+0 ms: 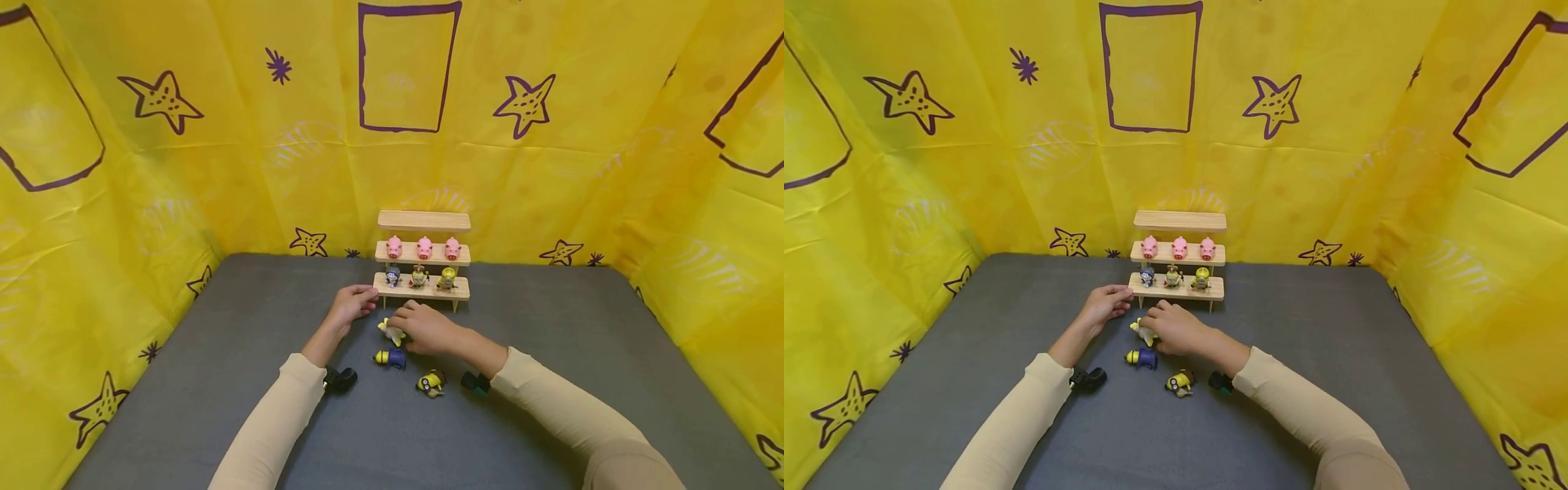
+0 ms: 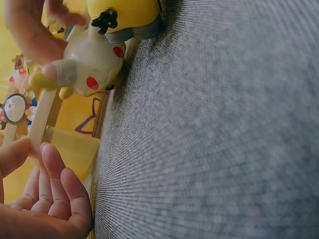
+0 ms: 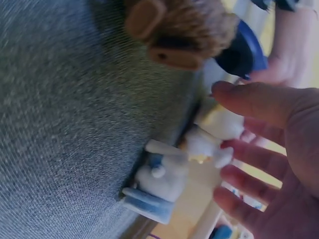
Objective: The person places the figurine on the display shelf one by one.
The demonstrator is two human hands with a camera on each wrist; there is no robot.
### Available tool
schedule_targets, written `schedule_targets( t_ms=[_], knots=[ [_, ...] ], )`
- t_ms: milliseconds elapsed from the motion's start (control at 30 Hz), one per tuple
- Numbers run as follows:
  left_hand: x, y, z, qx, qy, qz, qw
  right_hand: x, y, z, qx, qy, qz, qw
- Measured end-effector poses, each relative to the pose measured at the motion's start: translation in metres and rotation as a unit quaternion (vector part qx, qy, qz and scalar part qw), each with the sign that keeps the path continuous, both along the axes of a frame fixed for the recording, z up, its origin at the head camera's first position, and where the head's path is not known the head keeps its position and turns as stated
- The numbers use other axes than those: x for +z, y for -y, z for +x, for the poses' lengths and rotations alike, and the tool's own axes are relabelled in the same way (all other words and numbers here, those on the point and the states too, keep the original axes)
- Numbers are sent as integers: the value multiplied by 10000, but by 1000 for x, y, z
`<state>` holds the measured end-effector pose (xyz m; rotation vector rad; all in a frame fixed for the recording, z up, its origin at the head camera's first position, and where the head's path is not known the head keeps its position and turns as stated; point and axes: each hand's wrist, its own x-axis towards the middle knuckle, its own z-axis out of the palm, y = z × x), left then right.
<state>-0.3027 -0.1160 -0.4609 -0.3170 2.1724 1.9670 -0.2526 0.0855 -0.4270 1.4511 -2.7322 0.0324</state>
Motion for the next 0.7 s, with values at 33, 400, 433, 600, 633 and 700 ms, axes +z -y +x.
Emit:
schedule_targets(
  t_ms=[33,400,433,600,633,700],
  knots=[
    [0,0,0,5,-2,-10,10000,-1,1,0,17,-143,46,9999],
    [-1,0,2,17,-26,21,10000,-12,13,-6,154,-894,-176,9957],
    [-2,0,2,22,-22,28,10000,-13,13,-7,211,-958,-249,9949],
    [-2,0,2,14,-54,44,10000,-17,11,-10,457,-1292,-655,9884],
    [-1,0,2,14,-62,48,10000,-17,10,-11,469,-1337,-719,9873],
    [-1,0,1,4,-86,50,10000,-16,9,-12,466,-1428,-825,9852]
  ],
)
